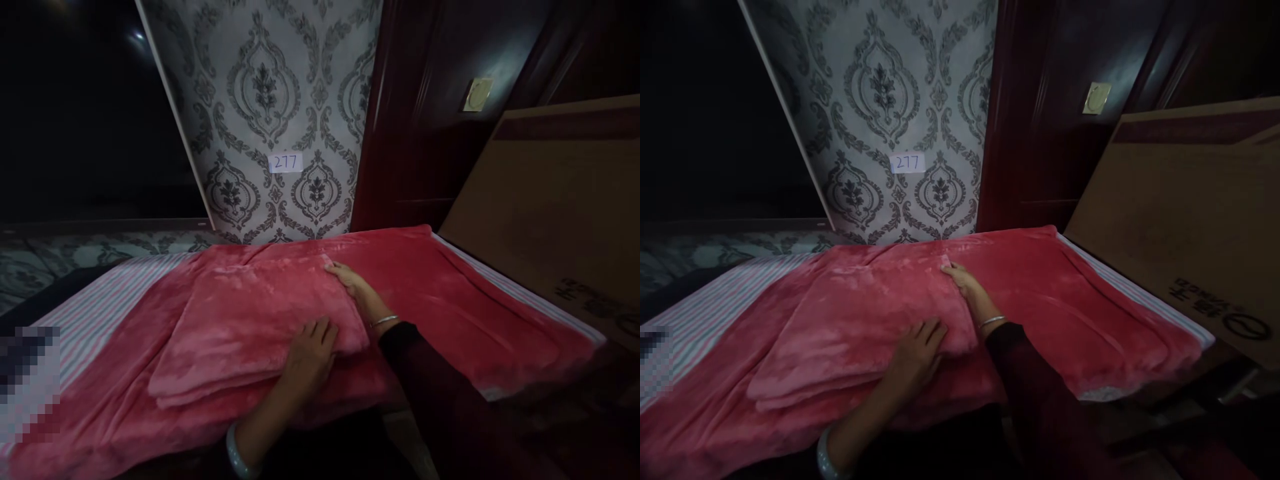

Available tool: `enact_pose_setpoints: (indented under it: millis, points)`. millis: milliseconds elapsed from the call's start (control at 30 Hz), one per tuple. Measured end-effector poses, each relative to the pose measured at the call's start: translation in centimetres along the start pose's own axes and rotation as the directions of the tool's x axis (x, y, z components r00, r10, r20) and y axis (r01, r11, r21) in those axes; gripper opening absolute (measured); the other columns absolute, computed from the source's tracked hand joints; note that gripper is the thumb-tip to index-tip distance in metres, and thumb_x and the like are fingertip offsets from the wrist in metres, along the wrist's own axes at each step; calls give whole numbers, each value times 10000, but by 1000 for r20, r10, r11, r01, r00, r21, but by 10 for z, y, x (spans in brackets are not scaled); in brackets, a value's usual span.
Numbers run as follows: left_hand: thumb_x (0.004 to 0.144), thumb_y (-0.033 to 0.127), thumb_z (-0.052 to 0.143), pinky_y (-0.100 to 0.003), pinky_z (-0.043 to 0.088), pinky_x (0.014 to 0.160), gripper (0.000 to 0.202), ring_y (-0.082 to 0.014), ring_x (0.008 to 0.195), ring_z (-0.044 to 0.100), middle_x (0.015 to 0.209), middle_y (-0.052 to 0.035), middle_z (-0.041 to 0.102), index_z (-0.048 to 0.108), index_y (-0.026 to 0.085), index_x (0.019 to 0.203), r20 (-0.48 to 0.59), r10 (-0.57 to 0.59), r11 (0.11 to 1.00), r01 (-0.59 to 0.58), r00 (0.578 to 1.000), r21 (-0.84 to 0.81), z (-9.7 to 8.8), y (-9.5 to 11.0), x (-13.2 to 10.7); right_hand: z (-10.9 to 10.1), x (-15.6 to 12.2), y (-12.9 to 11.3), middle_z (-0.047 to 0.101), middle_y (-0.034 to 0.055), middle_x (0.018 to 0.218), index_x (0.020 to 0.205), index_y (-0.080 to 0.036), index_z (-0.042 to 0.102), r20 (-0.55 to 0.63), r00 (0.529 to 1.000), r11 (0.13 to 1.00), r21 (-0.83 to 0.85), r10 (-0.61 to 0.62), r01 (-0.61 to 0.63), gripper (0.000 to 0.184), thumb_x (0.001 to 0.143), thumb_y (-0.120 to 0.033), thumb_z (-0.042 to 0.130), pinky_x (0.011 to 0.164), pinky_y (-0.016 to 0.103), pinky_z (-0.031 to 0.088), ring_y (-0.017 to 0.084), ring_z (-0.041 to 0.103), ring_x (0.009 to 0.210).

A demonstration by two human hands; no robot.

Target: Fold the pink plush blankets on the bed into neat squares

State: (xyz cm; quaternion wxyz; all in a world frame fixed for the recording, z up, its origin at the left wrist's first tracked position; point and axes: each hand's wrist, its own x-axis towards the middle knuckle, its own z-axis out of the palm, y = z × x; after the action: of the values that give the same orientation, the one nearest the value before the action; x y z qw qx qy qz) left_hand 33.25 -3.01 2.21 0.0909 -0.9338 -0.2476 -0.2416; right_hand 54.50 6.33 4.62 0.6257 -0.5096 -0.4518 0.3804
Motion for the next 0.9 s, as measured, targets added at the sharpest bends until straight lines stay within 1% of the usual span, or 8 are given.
enact_pose_setpoints:
  millis: [133,300,400,467,567,633,767,900]
  points:
    - [941,123,558,-440,553,921,377,-280,1073,655,1276,-147,689,650,162,1305,-32,4,998,-2,999,62,5,2,0,16,26,-6,726,6,799,930,-196,698,-17,994,991,91,104,-103,319,632,-301,745,725,318,531,188,631,745]
    - [939,74,545,-456,560,929,452,-281,1096,651,1309,-129,681,634,219,1358,-57,-18,992,25,998,122,15,4,-7,19,44,2,665,-45,666,905,-199,690,-68,993,994,67,96,-91,314,606,-294,713,677,300,490,172,581,676]
    - [932,73,551,-456,562,935,497,-282,1106,650,1332,-125,675,616,236,1396,-37,-20,992,24,999,122,18,4,-13,10,35,12,674,-30,690,873,-205,690,-116,986,993,22,117,-116,287,612,-315,735,735,332,503,193,596,725]
    - [927,74,554,-451,563,931,513,-283,1113,645,1351,-126,668,608,240,1410,-28,-31,994,33,999,104,18,4,-14,1,23,15,707,-8,791,939,-217,696,-143,983,993,4,114,-114,324,657,-368,745,799,347,513,211,622,808]
    - [925,72,544,-455,560,933,521,-284,1108,640,1358,-136,664,606,233,1416,-21,-45,995,47,999,83,17,4,-13,-8,5,13,728,15,922,1072,-237,688,-95,992,996,-12,85,-86,397,747,-459,740,845,353,523,227,636,903]
    - [928,76,534,-464,553,943,525,-290,1122,633,1373,-141,655,602,234,1424,5,-45,997,44,999,70,15,5,-11,-7,1,10,720,17,911,1056,-233,688,-40,997,997,-25,68,-69,373,758,-444,759,844,348,525,225,631,905]
    - [950,97,500,-478,531,964,539,-306,1169,617,1422,-144,629,569,241,1465,53,-60,997,57,997,52,9,7,-8,8,21,5,650,-16,745,890,-218,666,-83,991,991,-80,101,-107,238,702,-303,784,819,344,520,194,590,808]
    - [970,113,460,-504,480,1049,541,-320,1304,570,1480,-153,596,528,204,1499,45,-44,998,42,998,42,4,6,-8,16,37,5,661,-10,769,906,-204,671,-133,984,985,-104,121,-136,219,720,-283,759,866,362,515,195,592,848]
